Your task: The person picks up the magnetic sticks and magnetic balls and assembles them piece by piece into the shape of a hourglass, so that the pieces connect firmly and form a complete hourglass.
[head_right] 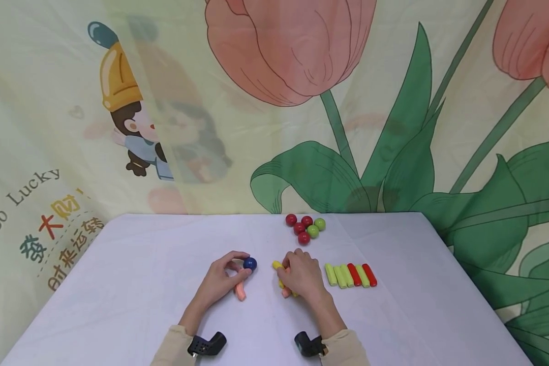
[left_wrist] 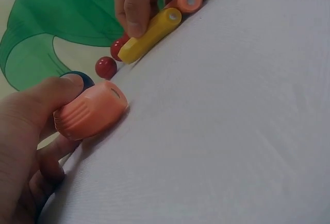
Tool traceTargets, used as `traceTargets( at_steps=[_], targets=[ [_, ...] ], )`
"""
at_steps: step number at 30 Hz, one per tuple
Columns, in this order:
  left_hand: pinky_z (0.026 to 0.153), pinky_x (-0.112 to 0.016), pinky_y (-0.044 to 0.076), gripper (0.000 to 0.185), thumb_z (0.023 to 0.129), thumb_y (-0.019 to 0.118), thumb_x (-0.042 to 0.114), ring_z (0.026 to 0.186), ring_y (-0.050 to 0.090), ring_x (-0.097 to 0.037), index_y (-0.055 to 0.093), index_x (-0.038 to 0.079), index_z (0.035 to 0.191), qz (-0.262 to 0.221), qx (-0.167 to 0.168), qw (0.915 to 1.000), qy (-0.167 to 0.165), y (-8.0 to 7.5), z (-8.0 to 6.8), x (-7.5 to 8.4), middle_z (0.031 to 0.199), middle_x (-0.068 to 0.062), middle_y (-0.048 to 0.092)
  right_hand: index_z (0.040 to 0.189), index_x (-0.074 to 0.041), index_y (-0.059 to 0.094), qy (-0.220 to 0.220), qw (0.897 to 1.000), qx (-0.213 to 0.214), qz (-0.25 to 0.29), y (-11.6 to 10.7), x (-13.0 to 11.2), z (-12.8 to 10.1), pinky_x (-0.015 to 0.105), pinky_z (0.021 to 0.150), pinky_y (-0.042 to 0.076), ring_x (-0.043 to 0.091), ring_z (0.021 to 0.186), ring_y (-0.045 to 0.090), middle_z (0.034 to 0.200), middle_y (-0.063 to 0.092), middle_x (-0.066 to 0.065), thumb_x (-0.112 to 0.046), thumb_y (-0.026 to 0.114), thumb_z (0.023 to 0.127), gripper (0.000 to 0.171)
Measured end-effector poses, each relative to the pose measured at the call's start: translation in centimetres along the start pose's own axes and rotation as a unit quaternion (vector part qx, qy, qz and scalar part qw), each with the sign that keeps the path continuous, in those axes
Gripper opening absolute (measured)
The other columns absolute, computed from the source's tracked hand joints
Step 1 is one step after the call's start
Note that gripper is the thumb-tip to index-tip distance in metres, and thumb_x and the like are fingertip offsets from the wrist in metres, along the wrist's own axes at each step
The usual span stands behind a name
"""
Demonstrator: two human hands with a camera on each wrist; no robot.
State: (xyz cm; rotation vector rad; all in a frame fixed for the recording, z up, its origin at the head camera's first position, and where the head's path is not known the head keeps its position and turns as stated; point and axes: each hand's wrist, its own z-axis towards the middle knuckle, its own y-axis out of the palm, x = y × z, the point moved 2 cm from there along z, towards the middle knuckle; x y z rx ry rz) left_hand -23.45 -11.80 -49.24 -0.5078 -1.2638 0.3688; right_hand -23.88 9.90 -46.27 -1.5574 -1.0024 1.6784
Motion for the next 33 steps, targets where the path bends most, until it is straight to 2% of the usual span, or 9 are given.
traceTargets(
  at_steps=[5,12,18,21,33],
  targets=[
    [0.074,-0.025,0.042,0.037,0.08,0.074,0.033,0.083,0.057,-0.008,0.062,0.028,0.114,-0.001,0.001,1.0,-0.001,0.05,0.11,0.03,0.108,0.007,0.066,0.09,-0.014,0.064,-0.012,1.0,0.01,0.008,0.16,0.13,0.18,0.031,0.069,0.041,0.014,0.075,0.048,0.079,0.053,-0.002,-0.029,0.066,0.083,0.016],
    [0.075,-0.026,0.043,0.036,0.08,0.075,0.032,0.083,0.057,-0.009,0.063,0.028,0.114,0.0,-0.004,1.0,-0.005,0.07,0.17,-0.02,0.106,0.007,0.066,0.093,-0.014,0.064,-0.01,0.999,0.008,0.048,0.37,0.29,0.34,0.026,0.061,0.041,0.013,0.069,0.048,0.075,0.054,-0.003,-0.026,0.066,0.085,0.015],
    [0.075,-0.027,0.042,0.037,0.08,0.074,0.034,0.083,0.056,-0.009,0.063,0.027,0.114,0.003,-0.008,0.9999,-0.008,0.06,0.15,-0.14,0.105,0.006,0.065,0.093,-0.015,0.064,-0.026,0.998,0.025,0.046,0.48,0.18,0.47,0.03,0.067,0.04,0.012,0.068,0.048,0.07,0.052,-0.005,-0.026,0.065,0.086,0.013],
    [0.075,-0.026,0.042,0.037,0.08,0.074,0.034,0.082,0.056,-0.009,0.063,0.028,0.114,0.007,-0.007,0.9999,-0.006,0.09,0.12,-0.17,0.103,0.007,0.065,0.094,-0.016,0.064,-0.024,0.998,0.028,0.054,0.56,0.15,0.55,0.028,0.065,0.04,0.012,0.069,0.048,0.07,0.052,-0.005,-0.027,0.065,0.086,0.014],
    [0.072,-0.022,0.043,0.038,0.078,0.077,0.025,0.079,0.055,-0.007,0.065,0.029,0.114,0.013,0.006,0.9996,0.024,0.11,0.21,-0.12,0.1,0.011,0.064,0.098,-0.016,0.064,-0.029,0.997,0.034,0.058,0.36,-0.16,0.49,0.024,0.06,0.042,0.012,0.068,0.049,0.074,0.055,-0.005,-0.027,0.065,0.086,0.016]
  ],
)
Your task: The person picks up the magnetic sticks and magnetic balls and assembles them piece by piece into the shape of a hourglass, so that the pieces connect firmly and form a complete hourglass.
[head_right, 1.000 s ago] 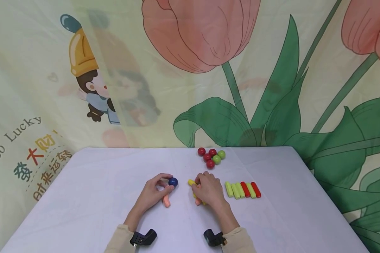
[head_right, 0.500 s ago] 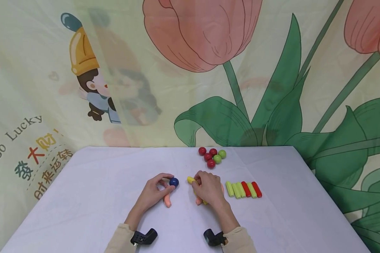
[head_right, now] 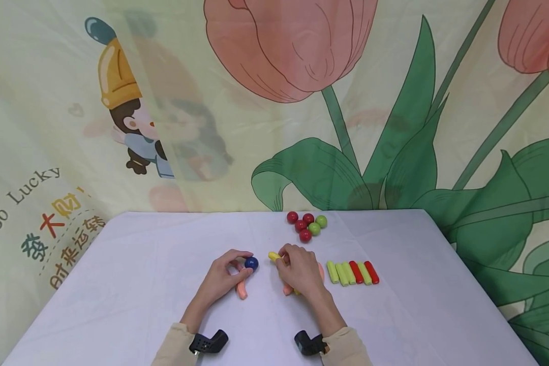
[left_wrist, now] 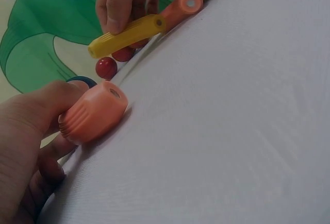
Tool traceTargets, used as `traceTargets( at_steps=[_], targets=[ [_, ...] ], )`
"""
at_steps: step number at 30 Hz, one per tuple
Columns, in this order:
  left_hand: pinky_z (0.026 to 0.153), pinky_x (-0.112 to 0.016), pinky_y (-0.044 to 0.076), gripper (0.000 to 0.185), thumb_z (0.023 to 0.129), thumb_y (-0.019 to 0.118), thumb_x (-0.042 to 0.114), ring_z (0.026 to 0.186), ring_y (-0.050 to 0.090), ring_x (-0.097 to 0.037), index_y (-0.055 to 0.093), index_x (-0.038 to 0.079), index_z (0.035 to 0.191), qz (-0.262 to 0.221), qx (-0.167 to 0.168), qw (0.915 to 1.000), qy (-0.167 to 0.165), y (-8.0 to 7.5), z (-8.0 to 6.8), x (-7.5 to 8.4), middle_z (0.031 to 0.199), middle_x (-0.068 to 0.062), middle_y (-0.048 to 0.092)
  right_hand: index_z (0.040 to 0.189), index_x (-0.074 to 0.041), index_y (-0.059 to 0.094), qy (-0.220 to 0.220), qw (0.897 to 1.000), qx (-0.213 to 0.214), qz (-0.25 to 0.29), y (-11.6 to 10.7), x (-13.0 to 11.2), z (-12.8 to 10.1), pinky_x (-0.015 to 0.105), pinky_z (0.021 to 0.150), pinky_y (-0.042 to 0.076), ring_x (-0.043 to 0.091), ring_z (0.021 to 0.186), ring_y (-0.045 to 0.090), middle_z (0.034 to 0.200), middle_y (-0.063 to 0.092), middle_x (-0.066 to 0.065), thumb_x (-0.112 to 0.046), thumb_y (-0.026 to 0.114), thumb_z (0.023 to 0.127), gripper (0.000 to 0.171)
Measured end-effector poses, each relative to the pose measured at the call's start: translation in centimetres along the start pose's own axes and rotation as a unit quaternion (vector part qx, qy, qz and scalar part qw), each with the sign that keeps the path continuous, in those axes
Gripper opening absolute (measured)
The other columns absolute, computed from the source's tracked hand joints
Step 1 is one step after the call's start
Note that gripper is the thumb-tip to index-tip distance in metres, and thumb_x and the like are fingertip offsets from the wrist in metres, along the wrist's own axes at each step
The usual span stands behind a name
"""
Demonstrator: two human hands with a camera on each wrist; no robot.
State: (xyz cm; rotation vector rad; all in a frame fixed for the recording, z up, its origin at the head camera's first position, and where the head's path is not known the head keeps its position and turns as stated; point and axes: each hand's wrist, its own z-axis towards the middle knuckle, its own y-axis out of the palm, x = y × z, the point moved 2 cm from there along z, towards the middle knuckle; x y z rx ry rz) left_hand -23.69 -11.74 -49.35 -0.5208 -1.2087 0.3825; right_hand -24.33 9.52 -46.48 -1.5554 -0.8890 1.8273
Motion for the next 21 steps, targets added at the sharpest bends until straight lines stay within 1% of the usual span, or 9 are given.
traceTargets(
  at_steps=[3,7,10,14,17,21],
  targets=[
    [0.073,-0.022,0.044,0.037,0.079,0.076,0.025,0.079,0.055,-0.007,0.065,0.029,0.113,-0.001,-0.001,1.0,0.008,0.0,0.0,0.0,0.099,0.011,0.063,0.098,-0.016,0.065,-0.002,1.0,-0.001,-0.003,-0.1,-0.2,0.0,0.025,0.061,0.042,0.012,0.068,0.048,0.073,0.054,-0.006,-0.027,0.065,0.086,0.016],
    [0.074,-0.023,0.044,0.035,0.08,0.075,0.026,0.08,0.055,-0.007,0.066,0.029,0.113,-0.003,-0.002,0.9998,0.02,0.0,0.1,0.1,0.097,0.01,0.063,0.096,-0.017,0.066,-0.01,1.0,0.003,-0.016,-0.2,-0.5,-0.1,0.027,0.066,0.038,0.011,0.067,0.046,0.071,0.053,-0.006,-0.027,0.065,0.086,0.014],
    [0.074,-0.023,0.044,0.035,0.08,0.076,0.026,0.08,0.055,-0.007,0.066,0.029,0.113,-0.007,-0.004,0.9998,0.02,0.0,0.1,0.0,0.097,0.011,0.062,0.095,-0.017,0.067,-0.019,1.0,0.005,-0.022,-0.1,-0.7,-0.2,0.028,0.068,0.037,0.011,0.067,0.046,0.069,0.053,-0.007,-0.026,0.066,0.086,0.014],
    [0.073,-0.021,0.044,0.035,0.079,0.076,0.024,0.079,0.056,-0.007,0.066,0.031,0.112,-0.013,-0.007,0.9998,0.013,0.0,0.1,0.0,0.097,0.015,0.062,0.096,-0.016,0.067,-0.027,0.999,0.001,-0.024,0.2,-0.8,-0.2,0.028,0.067,0.037,0.011,0.066,0.046,0.069,0.052,-0.007,-0.026,0.066,0.086,0.014],
    [0.073,-0.021,0.044,0.036,0.079,0.076,0.022,0.078,0.056,-0.007,0.066,0.03,0.112,-0.015,-0.004,0.9998,0.015,0.0,0.1,-0.1,0.096,0.015,0.062,0.096,-0.016,0.067,-0.033,0.999,0.0,-0.031,0.4,-0.9,-0.2,0.03,0.071,0.037,0.01,0.066,0.046,0.069,0.052,-0.008,-0.026,0.067,0.086,0.014],
    [0.072,-0.021,0.045,0.036,0.078,0.077,0.021,0.077,0.057,-0.008,0.066,0.027,0.112,-0.021,0.005,0.9993,0.032,0.0,0.1,-0.2,0.098,0.011,0.064,0.096,-0.016,0.066,-0.039,0.999,-0.008,-0.033,0.5,-1.2,-0.4,0.034,0.077,0.036,0.01,0.067,0.045,0.07,0.052,-0.009,-0.026,0.067,0.086,0.015]
  ],
)
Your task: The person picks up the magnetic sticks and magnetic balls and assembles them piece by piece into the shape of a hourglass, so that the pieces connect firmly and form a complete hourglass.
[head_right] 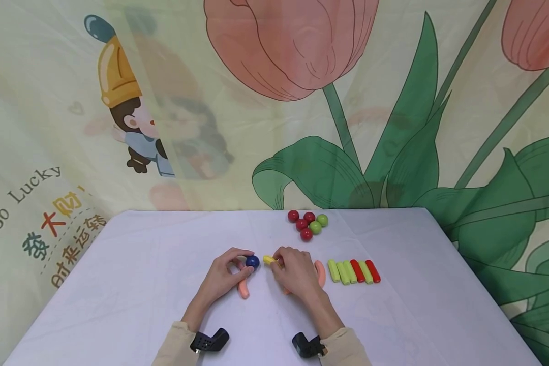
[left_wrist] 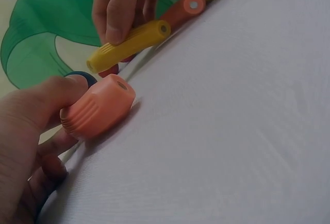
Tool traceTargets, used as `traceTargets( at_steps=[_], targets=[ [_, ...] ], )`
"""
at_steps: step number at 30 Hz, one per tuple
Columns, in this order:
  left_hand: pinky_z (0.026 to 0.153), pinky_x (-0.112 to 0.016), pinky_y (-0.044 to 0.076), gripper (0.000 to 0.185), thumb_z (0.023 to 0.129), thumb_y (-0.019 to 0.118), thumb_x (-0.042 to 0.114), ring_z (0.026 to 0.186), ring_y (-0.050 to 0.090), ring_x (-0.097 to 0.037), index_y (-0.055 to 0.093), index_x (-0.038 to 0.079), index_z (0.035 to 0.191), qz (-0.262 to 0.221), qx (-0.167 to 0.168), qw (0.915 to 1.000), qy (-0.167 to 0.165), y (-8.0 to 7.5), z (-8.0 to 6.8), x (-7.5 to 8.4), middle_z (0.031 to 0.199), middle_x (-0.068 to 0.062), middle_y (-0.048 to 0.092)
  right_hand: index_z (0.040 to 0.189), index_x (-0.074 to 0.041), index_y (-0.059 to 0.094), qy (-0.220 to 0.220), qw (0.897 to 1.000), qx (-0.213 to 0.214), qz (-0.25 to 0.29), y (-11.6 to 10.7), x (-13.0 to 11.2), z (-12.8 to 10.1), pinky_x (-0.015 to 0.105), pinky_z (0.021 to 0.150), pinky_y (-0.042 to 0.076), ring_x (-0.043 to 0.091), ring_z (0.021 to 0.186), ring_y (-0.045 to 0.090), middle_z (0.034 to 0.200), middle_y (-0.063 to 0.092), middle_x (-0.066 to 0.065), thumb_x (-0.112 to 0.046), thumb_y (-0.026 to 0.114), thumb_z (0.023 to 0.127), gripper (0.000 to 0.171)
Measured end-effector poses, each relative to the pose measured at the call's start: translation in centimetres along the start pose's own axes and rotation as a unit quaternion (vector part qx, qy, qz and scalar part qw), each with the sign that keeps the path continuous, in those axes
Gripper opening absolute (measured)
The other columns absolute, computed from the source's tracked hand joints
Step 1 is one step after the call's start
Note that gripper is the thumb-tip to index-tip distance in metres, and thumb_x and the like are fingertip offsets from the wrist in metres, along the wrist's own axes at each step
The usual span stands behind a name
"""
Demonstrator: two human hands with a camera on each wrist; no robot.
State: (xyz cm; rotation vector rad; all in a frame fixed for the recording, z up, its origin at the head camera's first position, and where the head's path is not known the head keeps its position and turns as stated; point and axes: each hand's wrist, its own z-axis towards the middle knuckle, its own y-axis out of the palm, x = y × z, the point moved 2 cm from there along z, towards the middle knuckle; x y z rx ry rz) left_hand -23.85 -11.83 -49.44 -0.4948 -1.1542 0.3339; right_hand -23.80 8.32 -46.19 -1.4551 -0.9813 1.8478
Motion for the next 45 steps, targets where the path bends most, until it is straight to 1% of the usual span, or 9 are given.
traceTargets(
  at_steps=[7,14,21,25,29,34,40,43,45],
  targets=[
    [0.069,-0.02,0.046,0.035,0.08,0.076,0.022,0.079,0.057,-0.009,0.065,0.024,0.113,-0.004,0.002,0.9997,0.023,-0.1,-0.07,0.01,0.105,0.007,0.064,0.098,-0.016,0.066,-0.003,1.0,-0.013,-0.004,0.22,-0.37,-0.16,0.03,0.071,0.038,0.01,0.068,0.046,0.071,0.051,-0.008,-0.025,0.067,0.086,0.015],
    [0.069,-0.021,0.047,0.036,0.079,0.077,0.02,0.079,0.057,-0.01,0.065,0.027,0.112,-0.016,-0.006,0.9998,0.01,-0.05,-0.04,0.05,0.105,0.008,0.064,0.096,-0.016,0.067,-0.014,1.0,-0.016,-0.013,0.46,-0.66,-0.23,0.036,0.081,0.038,0.011,0.069,0.045,0.071,0.051,-0.009,-0.025,0.068,0.085,0.014],
    [0.069,-0.021,0.047,0.039,0.078,0.077,0.017,0.079,0.057,-0.01,0.064,0.027,0.114,-0.008,-0.009,0.9999,-0.001,0.02,0.01,0.18,0.106,0.009,0.063,0.096,-0.016,0.067,-0.017,1.0,-0.01,-0.016,0.58,-0.62,-0.26,0.038,0.082,0.038,0.011,0.069,0.045,0.071,0.051,-0.009,-0.025,0.068,0.085,0.014],
    [0.068,-0.021,0.046,0.038,0.078,0.077,0.016,0.077,0.057,-0.01,0.065,0.025,0.113,-0.009,-0.01,0.9999,0.001,0.03,0.03,0.23,0.105,0.008,0.063,0.096,-0.016,0.067,-0.022,1.0,-0.009,-0.019,0.62,-0.6,-0.26,0.038,0.083,0.039,0.01,0.068,0.045,0.07,0.051,-0.009,-0.026,0.068,0.085,0.014],
    [0.066,-0.02,0.046,0.036,0.079,0.076,0.018,0.075,0.055,-0.01,0.065,0.023,0.113,-0.001,-0.01,0.9998,0.016,0.06,0.02,0.24,0.105,0.007,0.063,0.095,-0.016,0.067,-0.026,0.999,-0.007,-0.019,0.66,-0.57,-0.25,0.039,0.083,0.039,0.01,0.068,0.045,0.071,0.051,-0.01,-0.025,0.068,0.085,0.014],
    [0.066,-0.02,0.045,0.032,0.083,0.072,0.02,0.075,0.053,-0.007,0.064,0.022,0.115,0.006,-0.027,0.999,0.035,0.09,-0.07,0.41,0.108,0.007,0.063,0.095,-0.016,0.068,-0.031,0.999,-0.003,-0.02,0.72,-0.53,-0.24,0.04,0.084,0.04,0.009,0.068,0.045,0.072,0.052,-0.01,-0.025,0.068,0.085,0.013],
    [0.065,-0.02,0.044,0.032,0.084,0.067,0.007,0.082,0.054,-0.007,0.065,0.017,0.114,-0.016,-0.055,0.9976,0.037,0.04,-0.07,0.53,0.113,0.007,0.06,0.097,-0.016,0.068,-0.031,0.999,-0.005,-0.022,0.82,-0.42,-0.17,0.042,0.085,0.041,0.009,0.068,0.046,0.074,0.054,-0.01,-0.025,0.069,0.086,0.014],
    [0.063,-0.02,0.042,0.033,0.084,0.067,0.006,0.083,0.054,-0.008,0.065,0.017,0.115,-0.02,-0.063,0.997,0.039,0.02,-0.06,0.51,0.114,0.007,0.059,0.098,-0.016,0.068,-0.028,0.999,-0.01,-0.021,0.84,-0.39,-0.14,0.043,0.087,0.041,0.009,0.069,0.046,0.075,0.055,-0.009,-0.025,0.069,0.086,0.015],
    [0.065,-0.02,0.043,0.033,0.084,0.068,0.007,0.083,0.054,-0.008,0.065,0.017,0.115,-0.021,-0.064,0.9968,0.042,-0.01,-0.05,0.52,0.115,0.007,0.059,0.098,-0.016,0.068,-0.027,0.999,-0.012,-0.022,0.84,-0.39,-0.14,0.043,0.088,0.041,0.01,0.07,0.046,0.076,0.055,-0.009,-0.025,0.069,0.086,0.016]
  ],
)
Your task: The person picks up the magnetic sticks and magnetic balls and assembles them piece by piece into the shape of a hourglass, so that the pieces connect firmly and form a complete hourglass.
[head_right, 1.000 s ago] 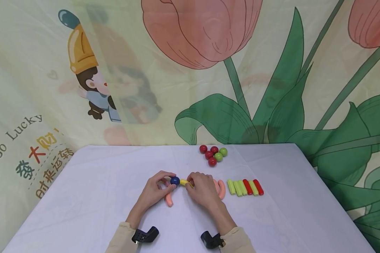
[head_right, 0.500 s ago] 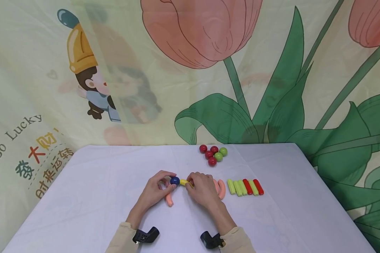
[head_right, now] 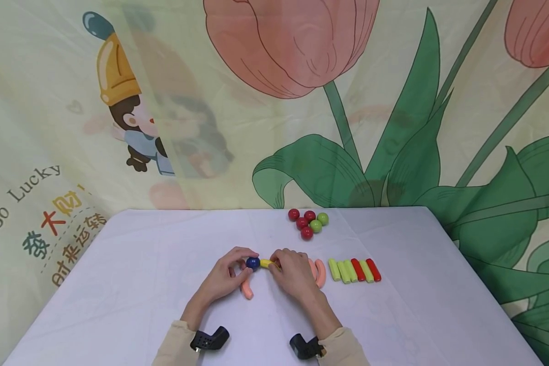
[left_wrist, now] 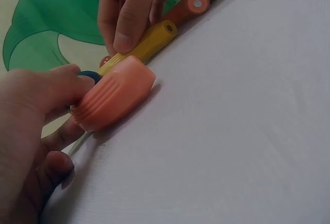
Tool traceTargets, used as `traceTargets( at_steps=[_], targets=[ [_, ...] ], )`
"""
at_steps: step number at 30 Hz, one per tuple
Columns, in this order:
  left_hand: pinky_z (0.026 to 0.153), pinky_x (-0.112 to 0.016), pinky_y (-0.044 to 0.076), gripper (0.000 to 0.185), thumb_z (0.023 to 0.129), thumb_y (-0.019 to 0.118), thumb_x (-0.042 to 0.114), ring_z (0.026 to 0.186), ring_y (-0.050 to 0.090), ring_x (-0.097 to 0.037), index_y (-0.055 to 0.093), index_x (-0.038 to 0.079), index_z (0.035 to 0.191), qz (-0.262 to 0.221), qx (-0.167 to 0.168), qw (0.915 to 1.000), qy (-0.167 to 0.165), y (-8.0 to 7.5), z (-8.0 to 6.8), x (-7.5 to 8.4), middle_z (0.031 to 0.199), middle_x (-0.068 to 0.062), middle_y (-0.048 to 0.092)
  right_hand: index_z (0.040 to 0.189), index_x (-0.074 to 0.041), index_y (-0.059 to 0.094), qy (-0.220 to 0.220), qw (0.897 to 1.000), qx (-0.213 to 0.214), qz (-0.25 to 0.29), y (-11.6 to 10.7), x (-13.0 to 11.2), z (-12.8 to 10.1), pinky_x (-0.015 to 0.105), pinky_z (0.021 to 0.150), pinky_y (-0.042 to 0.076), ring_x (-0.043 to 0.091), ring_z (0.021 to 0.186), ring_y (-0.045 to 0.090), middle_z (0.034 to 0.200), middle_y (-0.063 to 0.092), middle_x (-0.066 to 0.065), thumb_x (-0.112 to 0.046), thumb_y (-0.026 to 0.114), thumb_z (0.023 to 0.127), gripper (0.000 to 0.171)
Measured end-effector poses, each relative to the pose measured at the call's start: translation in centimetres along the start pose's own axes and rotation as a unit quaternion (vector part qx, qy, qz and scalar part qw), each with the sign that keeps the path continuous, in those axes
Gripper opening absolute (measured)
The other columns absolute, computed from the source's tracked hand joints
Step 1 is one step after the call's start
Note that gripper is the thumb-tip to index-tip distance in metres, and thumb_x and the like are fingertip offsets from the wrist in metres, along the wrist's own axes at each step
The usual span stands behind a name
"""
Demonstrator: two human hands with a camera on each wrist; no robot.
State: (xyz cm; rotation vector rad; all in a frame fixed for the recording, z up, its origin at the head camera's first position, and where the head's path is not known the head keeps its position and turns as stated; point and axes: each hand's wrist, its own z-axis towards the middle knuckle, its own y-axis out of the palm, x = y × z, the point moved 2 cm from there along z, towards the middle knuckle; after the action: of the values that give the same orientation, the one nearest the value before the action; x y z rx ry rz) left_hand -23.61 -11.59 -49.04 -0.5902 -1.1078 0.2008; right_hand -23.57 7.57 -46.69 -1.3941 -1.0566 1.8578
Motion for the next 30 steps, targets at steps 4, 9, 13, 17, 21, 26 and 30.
traceTargets(
  at_steps=[4,9,13,17,21,26,30],
  targets=[
    [0.071,-0.023,0.046,0.033,0.083,0.069,0.007,0.082,0.055,-0.009,0.065,0.018,0.115,0.005,0.003,1.0,0.005,0.07,0.07,0.03,0.115,0.004,0.06,0.099,-0.016,0.068,-0.001,1.0,-0.001,0.0,-0.04,0.0,-0.02,0.044,0.089,0.041,0.01,0.07,0.046,0.076,0.055,-0.009,-0.025,0.069,0.086,0.016],
    [0.071,-0.022,0.046,0.035,0.082,0.071,0.008,0.08,0.054,-0.008,0.065,0.023,0.113,0.023,0.012,0.9995,-0.019,0.22,0.12,0.07,0.111,0.006,0.061,0.099,-0.016,0.068,-0.003,1.0,-0.002,0.002,0.0,0.01,-0.02,0.042,0.088,0.041,0.009,0.07,0.046,0.076,0.055,-0.009,-0.025,0.068,0.086,0.016],
    [0.069,-0.022,0.046,0.034,0.081,0.072,0.009,0.077,0.054,-0.008,0.065,0.023,0.111,0.028,0.021,0.999,-0.028,0.27,0.14,0.15,0.107,0.007,0.061,0.1,-0.016,0.068,-0.002,1.0,-0.004,0.003,0.03,0.02,-0.01,0.042,0.089,0.041,0.009,0.071,0.047,0.077,0.055,-0.009,-0.026,0.068,0.086,0.016],
    [0.066,-0.02,0.043,0.033,0.082,0.072,0.012,0.074,0.053,-0.008,0.064,0.022,0.112,0.029,0.022,0.9986,-0.038,0.26,0.06,0.14,0.092,0.008,0.061,0.1,-0.016,0.068,-0.002,1.0,-0.004,0.004,0.05,0.0,0.02,0.041,0.088,0.041,0.009,0.071,0.046,0.076,0.054,-0.01,-0.026,0.068,0.086,0.017],
    [0.063,-0.019,0.04,0.033,0.083,0.072,0.015,0.072,0.051,-0.009,0.063,0.023,0.114,0.031,0.018,0.9978,-0.056,0.21,-0.05,0.15,0.078,0.007,0.056,0.1,-0.016,0.068,0.0,1.0,-0.003,0.009,-0.03,-0.11,0.01,0.039,0.085,0.041,0.009,0.071,0.046,0.076,0.054,-0.01,-0.025,0.068,0.086,0.016],
    [0.066,-0.019,0.041,0.032,0.084,0.071,0.016,0.073,0.051,-0.008,0.063,0.023,0.114,0.026,0.018,0.9979,-0.057,0.18,-0.02,0.17,0.08,0.008,0.057,0.1,-0.016,0.067,0.001,1.0,-0.007,0.017,-0.1,-0.09,0.04,0.036,0.08,0.04,0.009,0.071,0.046,0.077,0.054,-0.009,-0.025,0.068,0.087,0.016],
    [0.066,-0.019,0.042,0.032,0.083,0.071,0.014,0.073,0.051,-0.007,0.063,0.022,0.113,0.021,0.02,0.9984,-0.049,0.2,0.04,0.17,0.083,0.007,0.06,0.101,-0.018,0.067,0.008,1.0,-0.013,0.023,-0.12,0.18,0.12,0.032,0.076,0.04,0.009,0.071,0.047,0.078,0.054,-0.01,-0.026,0.067,0.087,0.016]
  ],
)
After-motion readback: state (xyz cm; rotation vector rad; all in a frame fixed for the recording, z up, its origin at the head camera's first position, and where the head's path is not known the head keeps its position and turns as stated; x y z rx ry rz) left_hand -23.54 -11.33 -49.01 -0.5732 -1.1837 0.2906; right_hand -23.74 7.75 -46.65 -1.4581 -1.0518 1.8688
